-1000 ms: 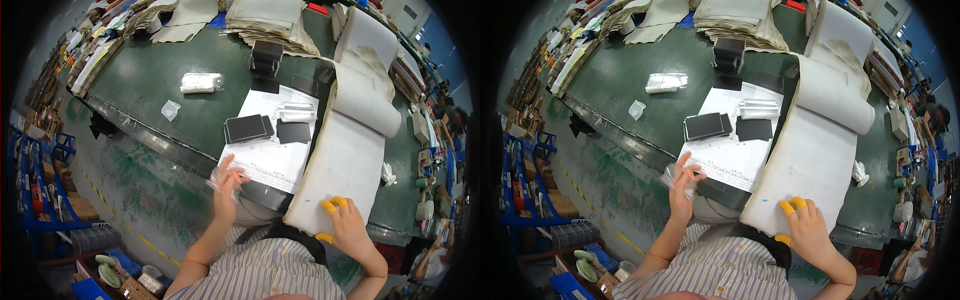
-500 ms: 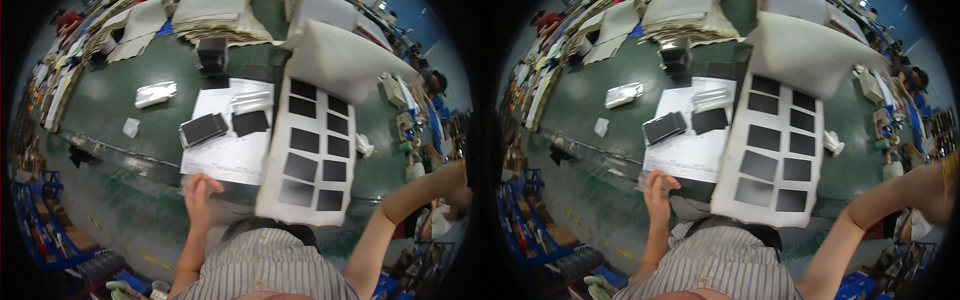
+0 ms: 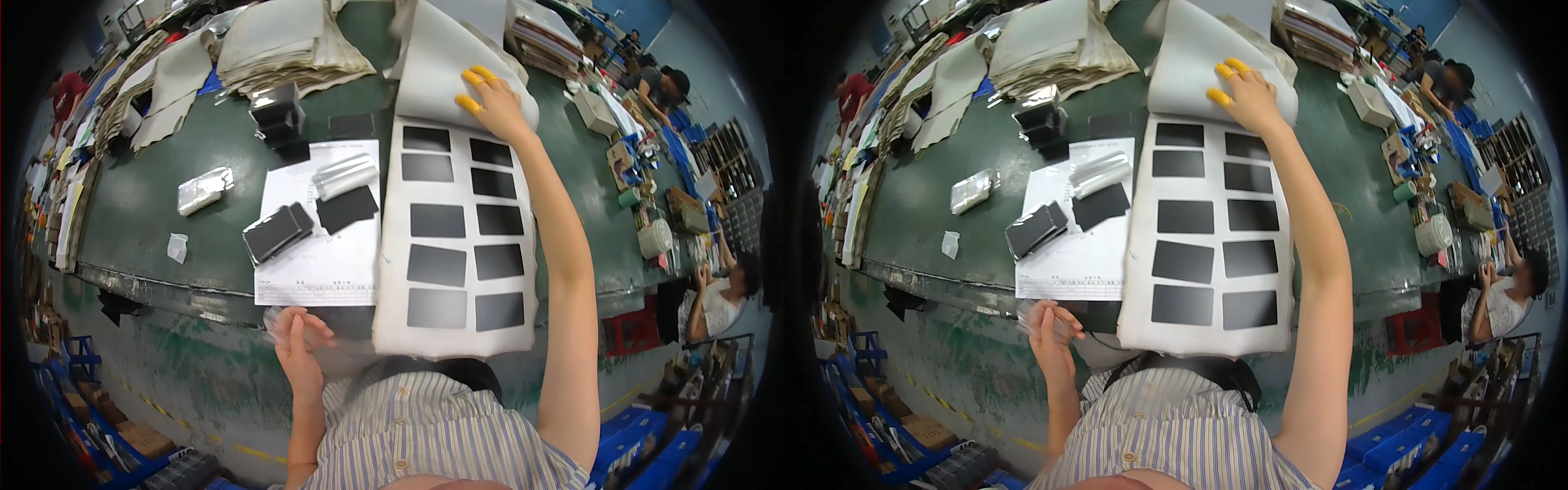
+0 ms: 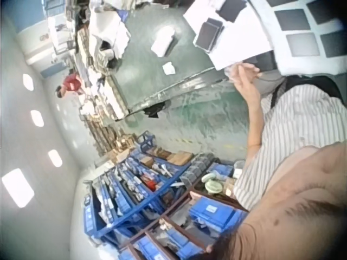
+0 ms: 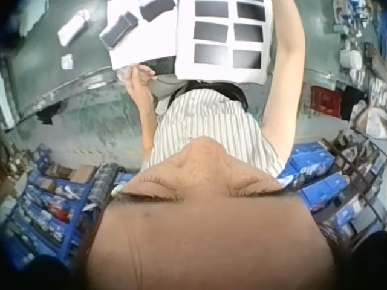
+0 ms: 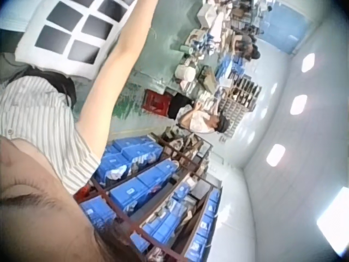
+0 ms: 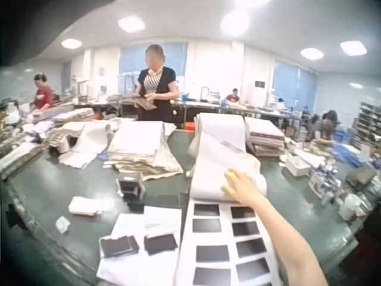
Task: The person assembles small electronic components by peeling protective films from black rectangular pads and placing them into clear plastic sleeves. They work at a table in a factory setting, handling the components one at a time and stacking the finished units.
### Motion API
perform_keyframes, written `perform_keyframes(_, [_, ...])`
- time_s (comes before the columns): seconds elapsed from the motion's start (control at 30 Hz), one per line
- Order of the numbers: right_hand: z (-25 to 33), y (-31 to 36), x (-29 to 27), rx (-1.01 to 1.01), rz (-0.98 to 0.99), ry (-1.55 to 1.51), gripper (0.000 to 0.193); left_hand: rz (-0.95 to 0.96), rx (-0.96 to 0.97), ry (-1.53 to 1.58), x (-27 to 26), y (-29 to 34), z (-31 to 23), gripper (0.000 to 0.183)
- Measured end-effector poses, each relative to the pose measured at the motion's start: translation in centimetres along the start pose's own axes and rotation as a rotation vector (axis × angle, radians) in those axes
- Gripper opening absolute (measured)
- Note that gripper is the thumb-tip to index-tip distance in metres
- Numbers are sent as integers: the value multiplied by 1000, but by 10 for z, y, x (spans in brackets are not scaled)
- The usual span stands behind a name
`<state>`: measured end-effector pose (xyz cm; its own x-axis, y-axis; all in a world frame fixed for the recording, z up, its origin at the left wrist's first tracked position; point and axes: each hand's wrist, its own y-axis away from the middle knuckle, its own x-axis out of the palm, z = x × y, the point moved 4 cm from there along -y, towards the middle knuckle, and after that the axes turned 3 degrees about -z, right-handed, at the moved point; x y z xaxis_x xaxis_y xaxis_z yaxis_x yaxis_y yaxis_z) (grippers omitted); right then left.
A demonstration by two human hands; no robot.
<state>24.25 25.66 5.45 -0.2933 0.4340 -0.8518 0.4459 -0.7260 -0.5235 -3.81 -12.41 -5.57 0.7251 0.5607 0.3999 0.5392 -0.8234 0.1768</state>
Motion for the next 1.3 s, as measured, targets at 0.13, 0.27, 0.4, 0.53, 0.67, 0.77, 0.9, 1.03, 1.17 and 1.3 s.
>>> perform_keyframes(0.13, [3,12,5,-10,32,-242,45,110,-65,47,14,3,-2,17])
perform_keyframes(0.27, [107,84,-71,-139,41,-475,28,110,-85,0,21,6,4,16])
perform_keyframes(0.4, [158,166,-114,-174,335,-533,25,203,-116,1,34,2,1,14])
perform_keyframes(0.53, [169,211,-129,-119,352,-438,38,284,-201,18,49,0,0,9])
perform_keyframes(0.67, [171,230,-125,-83,282,-425,38,325,-255,-16,63,-2,3,8])
perform_keyframes(0.77, [166,234,-121,-136,163,-475,34,393,-299,-25,70,-6,3,9])
perform_keyframes(0.9, [154,231,-111,-78,35,-587,26,447,-326,-93,71,-4,4,15])
perform_keyframes(1.03, [151,236,-108,505,288,-966,7,513,-332,-194,71,-1,5,23])
perform_keyframes(1.17, [151,235,-112,587,42,-1472,24,583,-317,-273,77,-2,6,23])
perform_keyframes(1.3, [164,221,-115,477,-34,-1533,27,625,-280,-335,84,-1,3,24])
